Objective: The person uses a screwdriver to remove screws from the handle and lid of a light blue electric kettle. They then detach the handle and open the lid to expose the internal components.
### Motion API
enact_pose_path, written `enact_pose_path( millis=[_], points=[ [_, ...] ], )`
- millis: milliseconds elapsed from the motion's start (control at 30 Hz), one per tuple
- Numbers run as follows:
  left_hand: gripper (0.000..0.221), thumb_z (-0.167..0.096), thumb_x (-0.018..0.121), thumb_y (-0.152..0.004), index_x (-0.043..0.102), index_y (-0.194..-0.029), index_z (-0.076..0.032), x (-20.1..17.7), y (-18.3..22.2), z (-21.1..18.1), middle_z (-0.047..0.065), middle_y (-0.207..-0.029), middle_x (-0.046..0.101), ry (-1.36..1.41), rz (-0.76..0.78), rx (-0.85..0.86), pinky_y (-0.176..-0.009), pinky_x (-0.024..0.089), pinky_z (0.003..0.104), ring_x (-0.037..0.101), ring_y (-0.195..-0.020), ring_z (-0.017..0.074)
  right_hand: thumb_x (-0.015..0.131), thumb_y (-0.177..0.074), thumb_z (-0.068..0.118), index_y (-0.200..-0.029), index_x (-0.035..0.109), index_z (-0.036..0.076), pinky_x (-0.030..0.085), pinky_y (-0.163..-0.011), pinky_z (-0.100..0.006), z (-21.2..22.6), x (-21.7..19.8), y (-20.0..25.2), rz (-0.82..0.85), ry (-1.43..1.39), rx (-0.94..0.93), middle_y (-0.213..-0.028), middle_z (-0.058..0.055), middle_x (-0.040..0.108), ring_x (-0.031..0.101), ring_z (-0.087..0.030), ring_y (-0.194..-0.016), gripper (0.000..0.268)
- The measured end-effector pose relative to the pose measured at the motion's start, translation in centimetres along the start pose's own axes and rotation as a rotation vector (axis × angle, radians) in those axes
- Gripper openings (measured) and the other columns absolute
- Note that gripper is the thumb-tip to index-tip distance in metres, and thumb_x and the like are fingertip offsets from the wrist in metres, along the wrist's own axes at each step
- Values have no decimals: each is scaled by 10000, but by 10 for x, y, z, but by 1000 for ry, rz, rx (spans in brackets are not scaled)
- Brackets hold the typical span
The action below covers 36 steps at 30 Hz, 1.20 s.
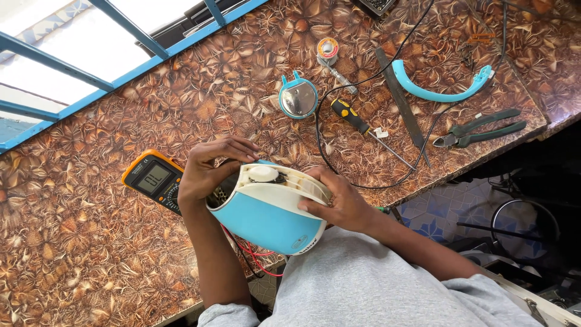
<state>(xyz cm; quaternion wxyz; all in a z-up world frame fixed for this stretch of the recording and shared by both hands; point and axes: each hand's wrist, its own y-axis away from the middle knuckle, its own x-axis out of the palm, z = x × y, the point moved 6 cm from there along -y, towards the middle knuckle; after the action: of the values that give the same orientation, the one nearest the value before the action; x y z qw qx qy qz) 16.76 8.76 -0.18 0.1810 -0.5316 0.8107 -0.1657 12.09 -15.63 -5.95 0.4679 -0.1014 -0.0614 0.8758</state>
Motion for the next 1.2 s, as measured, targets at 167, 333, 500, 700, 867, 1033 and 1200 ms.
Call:
enact_pose_path(
  millis=[167, 333, 500, 700, 867, 1033, 1200],
  points=[
    [188, -110, 742, -913, 740, -1029, 37, -22, 7, 5, 212, -1017, 749, -93, -208, -115, -994, 535, 491, 715, -1089, 377, 778, -890, 176, -1149, 642, 16, 555, -712, -398, 20, -7, -11, -90, -77, 48, -873, -157, 727, 698, -251, -803, 334],
    [179, -28, 600, -1039, 677, -1196, 13, -43, 48, 9, 202, -1075, 707, -171, -609, -199, -1041, 521, 477, 688, -1077, 334, 791, -867, 171, -1136, 596, -15, 605, -725, -384, 41, -46, -24, -358, -93, 77, -827, -149, 685, 671, -212, -721, 381],
    [177, -33, 601, -1018, 715, -1154, -31, 2, 70, 34, 173, -995, 727, -82, -734, -408, -992, 528, 478, 701, -1004, 304, 758, -890, 223, -1197, 503, 1, 572, -646, -263, 29, -62, -28, -506, -319, 100, -784, -75, 614, 612, -93, -665, 457],
    [203, -77, 662, -987, 717, -1175, -24, 60, 76, 57, 227, -1052, 740, -73, -570, -574, -999, 510, 557, 707, -1062, 401, 701, -916, 230, -1264, 472, -30, 570, -680, -297, 24, -49, -34, -445, -424, 125, -843, -118, 596, 613, -146, -754, 491],
    [213, -167, 668, -996, 721, -1157, -37, 63, 78, 31, 204, -1011, 741, -226, -530, -727, -952, 541, 508, 720, -1023, 369, 659, -916, 243, -1286, 492, -49, 593, -699, -323, 25, -41, -38, -354, -448, 147, -845, -143, 608, 639, -173, -782, 500],
    [192, -197, 663, -1002, 729, -1112, -54, 65, 95, 15, 157, -876, 720, -381, -465, -1028, -837, 539, 424, 687, -865, 283, 641, -912, 220, -1305, 491, -68, 603, -710, -348, 29, -38, -49, -293, -421, 141, -849, -167, 615, 648, -194, -792, 510],
    [342, -395, 664, -1004, 725, -918, -69, 72, 117, 1, 115, -725, 676, -671, -220, -1280, -704, 505, 441, 678, -740, 277, 643, -938, 242, -1331, 479, -71, 583, -723, -340, 33, -35, -57, -261, -364, 104, -826, -159, 611, 638, -184, -753, 528]
  ],
)
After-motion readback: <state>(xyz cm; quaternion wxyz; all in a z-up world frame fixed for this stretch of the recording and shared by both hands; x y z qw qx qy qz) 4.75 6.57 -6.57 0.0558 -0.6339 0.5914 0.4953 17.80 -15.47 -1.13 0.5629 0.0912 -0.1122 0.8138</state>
